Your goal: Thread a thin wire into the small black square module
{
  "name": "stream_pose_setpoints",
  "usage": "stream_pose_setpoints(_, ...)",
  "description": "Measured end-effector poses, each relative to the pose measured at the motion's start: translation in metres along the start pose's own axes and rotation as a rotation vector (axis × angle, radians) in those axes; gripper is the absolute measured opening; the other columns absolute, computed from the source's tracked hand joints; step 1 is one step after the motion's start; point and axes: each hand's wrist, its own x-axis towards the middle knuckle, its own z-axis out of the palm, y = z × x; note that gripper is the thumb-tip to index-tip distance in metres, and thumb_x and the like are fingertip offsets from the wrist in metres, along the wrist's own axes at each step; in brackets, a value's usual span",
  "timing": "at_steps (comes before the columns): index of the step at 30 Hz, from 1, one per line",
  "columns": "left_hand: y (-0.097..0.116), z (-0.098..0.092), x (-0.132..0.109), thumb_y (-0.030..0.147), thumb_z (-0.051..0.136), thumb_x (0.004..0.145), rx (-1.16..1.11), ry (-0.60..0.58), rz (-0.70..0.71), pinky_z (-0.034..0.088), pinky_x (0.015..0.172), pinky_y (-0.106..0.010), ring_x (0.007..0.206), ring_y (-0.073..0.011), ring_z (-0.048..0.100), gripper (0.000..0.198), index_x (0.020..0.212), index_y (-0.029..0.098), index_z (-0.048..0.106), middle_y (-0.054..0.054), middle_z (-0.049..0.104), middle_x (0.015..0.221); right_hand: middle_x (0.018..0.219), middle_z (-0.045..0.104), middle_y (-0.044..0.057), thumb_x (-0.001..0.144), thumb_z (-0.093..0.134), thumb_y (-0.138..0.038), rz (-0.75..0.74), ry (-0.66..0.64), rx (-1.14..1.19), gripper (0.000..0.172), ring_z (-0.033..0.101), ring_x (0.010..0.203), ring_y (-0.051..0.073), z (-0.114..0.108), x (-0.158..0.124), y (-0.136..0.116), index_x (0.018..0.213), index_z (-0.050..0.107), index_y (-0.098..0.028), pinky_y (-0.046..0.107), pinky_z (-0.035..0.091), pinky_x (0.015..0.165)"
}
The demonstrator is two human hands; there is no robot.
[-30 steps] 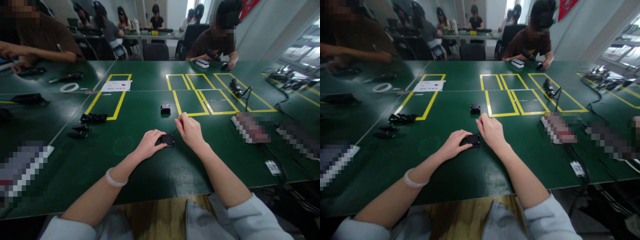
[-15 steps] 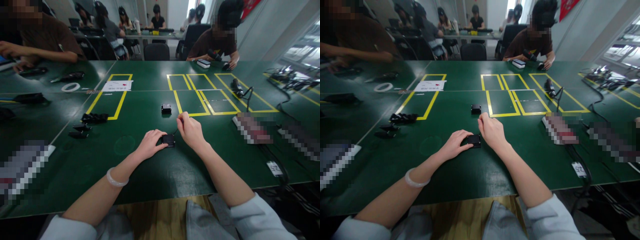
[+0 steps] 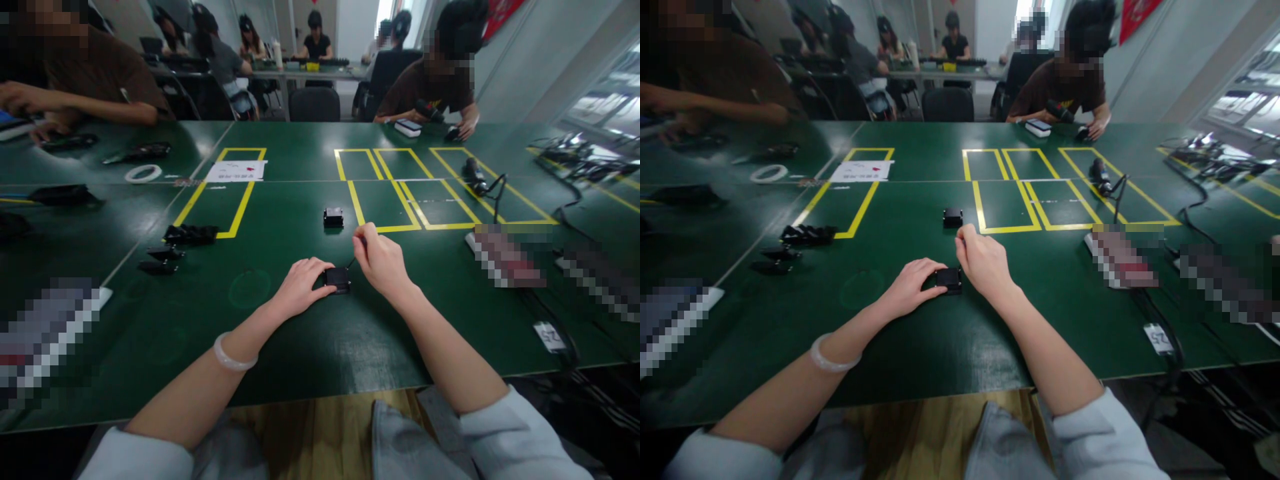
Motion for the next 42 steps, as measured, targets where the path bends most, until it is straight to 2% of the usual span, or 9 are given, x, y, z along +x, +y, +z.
stream_pose_setpoints(4,0.0,0.0,0.0,0.046,0.057,0.09,-0.001,-0.008,-0.011,0.039,0.097,-0.042,0.108,-0.0252,0.055,0.036,0.117,0.022,0.056,-0.007,0.061,0.113,0.072,0.063,0.002,0.098,0.031,-0.034,-0.015,-0.011,0.015,0.026,0.056,0.061,0.014,-0.001,-0.001,0.001,0.095,0.052,-0.019,0.025,0.034,0.061)
stream_pose_setpoints(9,0.002,-0.002,0.0,0.045,0.057,0.09,-0.009,-0.009,-0.011,0.038,0.098,-0.042,0.109,-0.0257,0.055,0.036,0.117,0.022,0.057,-0.007,0.061,0.113,0.067,0.061,0.001,0.1,0.029,-0.042,-0.048,0.028,-0.007,0.035,0.054,0.059,0.014,0.0,-0.003,0.003,0.087,0.053,-0.02,0.026,0.033,0.061)
stream_pose_setpoints(16,0.001,-0.002,0.0,0.044,0.057,0.09,-0.029,-0.017,-0.012,0.038,0.099,-0.042,0.109,-0.0254,0.054,0.034,0.117,0.023,0.057,-0.007,0.061,0.113,0.068,0.062,0.001,0.101,0.028,-0.034,-0.079,0.057,-0.042,0.031,0.053,0.058,0.013,0.0,-0.002,0.002,0.09,0.053,-0.019,0.026,0.033,0.061)
stream_pose_setpoints(21,0.001,-0.003,0.0,0.044,0.056,0.09,-0.031,-0.015,-0.006,0.038,0.097,-0.042,0.108,-0.0252,0.055,0.034,0.116,0.023,0.056,-0.006,0.061,0.112,0.067,0.062,0.002,0.1,0.029,-0.033,-0.097,0.034,-0.066,0.031,0.053,0.058,0.014,-0.003,0.0,0.0,0.089,0.054,-0.019,0.026,0.033,0.063)
stream_pose_setpoints(30,0.004,-0.004,0.0,0.045,0.056,0.09,-0.023,-0.017,-0.016,0.039,0.095,-0.041,0.106,-0.0256,0.055,0.034,0.116,0.022,0.057,-0.007,0.061,0.111,0.065,0.062,0.002,0.1,0.026,-0.042,-0.054,-0.036,-0.093,0.038,0.056,0.059,0.015,-0.006,0.007,0.002,0.084,0.053,-0.02,0.026,0.028,0.058)
stream_pose_setpoints(37,0.002,-0.003,0.001,0.044,0.056,0.091,-0.016,-0.017,-0.005,0.039,0.095,-0.04,0.106,-0.0251,0.055,0.033,0.116,0.023,0.056,-0.006,0.061,0.112,0.071,0.065,0.002,0.101,0.025,-0.033,-0.063,-0.022,-0.087,0.031,0.056,0.058,0.014,-0.004,0.005,0.001,0.094,0.053,-0.02,0.026,0.03,0.059)
stream_pose_setpoints(42,0.002,-0.003,0.0,0.044,0.056,0.091,-0.021,-0.015,-0.002,0.039,0.094,-0.04,0.106,-0.025,0.055,0.034,0.116,0.022,0.056,-0.006,0.061,0.11,0.07,0.065,0.002,0.1,0.03,-0.033,-0.08,-0.011,-0.099,0.028,0.056,0.06,0.014,-0.005,0.005,0.0,0.09,0.053,-0.02,0.026,0.031,0.061)
